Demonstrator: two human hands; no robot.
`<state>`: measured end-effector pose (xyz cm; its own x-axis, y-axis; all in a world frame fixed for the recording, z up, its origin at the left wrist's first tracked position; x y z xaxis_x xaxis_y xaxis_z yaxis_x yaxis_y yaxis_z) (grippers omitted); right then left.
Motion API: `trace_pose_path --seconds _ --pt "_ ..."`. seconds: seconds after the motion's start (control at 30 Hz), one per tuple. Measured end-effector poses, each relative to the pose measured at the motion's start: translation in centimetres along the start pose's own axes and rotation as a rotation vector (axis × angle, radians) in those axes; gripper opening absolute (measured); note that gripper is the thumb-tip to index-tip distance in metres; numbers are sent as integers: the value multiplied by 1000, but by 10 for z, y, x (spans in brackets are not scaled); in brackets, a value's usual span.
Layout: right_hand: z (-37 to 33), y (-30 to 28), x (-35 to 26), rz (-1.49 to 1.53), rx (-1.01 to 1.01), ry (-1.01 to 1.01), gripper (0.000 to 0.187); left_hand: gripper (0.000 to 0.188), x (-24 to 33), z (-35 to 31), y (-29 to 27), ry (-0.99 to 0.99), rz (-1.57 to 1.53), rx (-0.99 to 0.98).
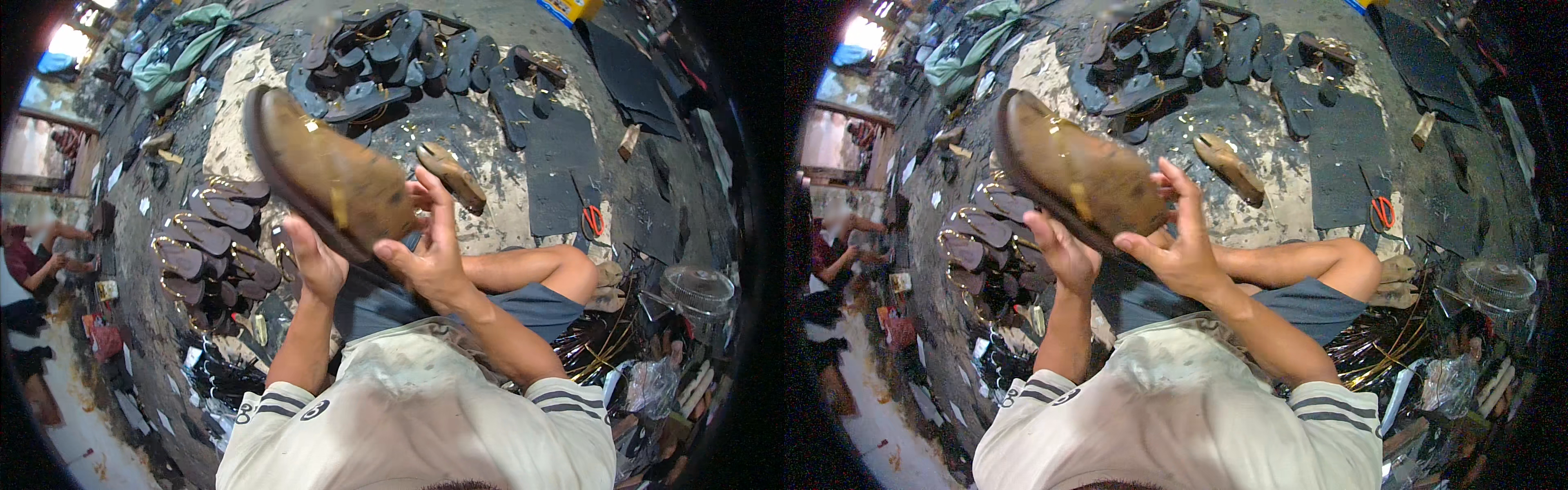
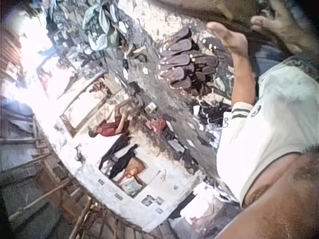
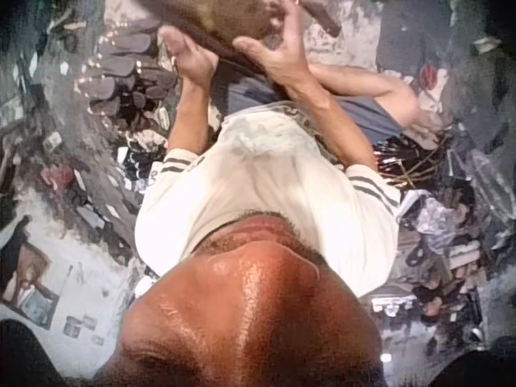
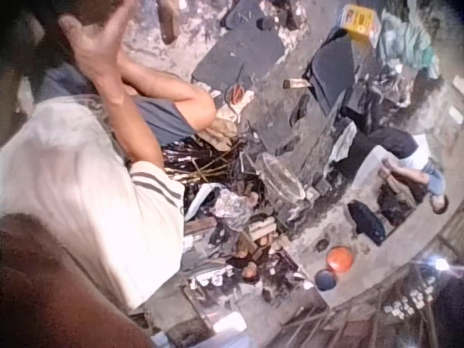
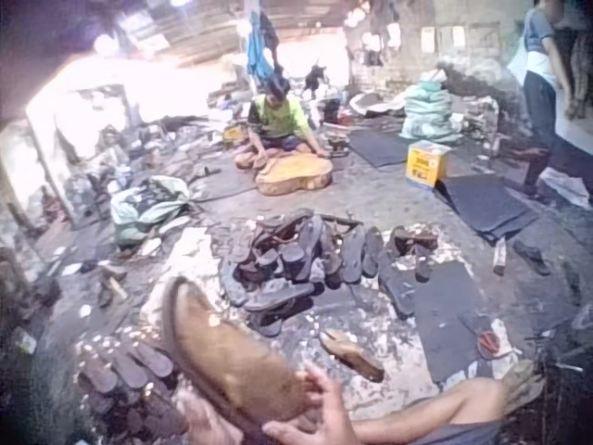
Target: The person sits on the floor and repeatedly presses the straps onto the soles of sandals using a wooden block. They handle multiple sandals one at a time, pressing the straps into place and stacking the finished units.
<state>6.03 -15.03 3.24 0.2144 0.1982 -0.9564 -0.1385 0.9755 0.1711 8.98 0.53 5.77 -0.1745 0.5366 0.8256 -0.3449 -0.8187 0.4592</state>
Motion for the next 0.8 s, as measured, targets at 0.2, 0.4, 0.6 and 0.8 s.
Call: trace_pose_path --seconds 0.2,0.4,0.6,0.8 --pt "32 -4 43 -416 -284 233 74 77 -13 32 -96 -122 199 497" --pt "42 -99 137 -882 -354 554 62 65 23 -64 -335 -308 903 616" --pt "96 -283 172 -947 292 174 51 53 27 -175 -291 -470 1427 515" --pt "98 -392 237 -1194 395 812 102 43 65 -166 -236 -360 1040 640"
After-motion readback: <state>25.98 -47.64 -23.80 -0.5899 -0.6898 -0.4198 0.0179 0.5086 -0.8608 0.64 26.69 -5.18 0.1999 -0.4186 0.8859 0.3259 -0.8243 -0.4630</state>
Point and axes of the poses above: each hand's wrist, its own z-axis towards the middle knuckle, its own y-axis out of the palm, x = y × z, the point moved 9 cm from there along z, towards the middle knuckle, and after that the axes turned 14 degrees about -x, right-handed, at the moved point
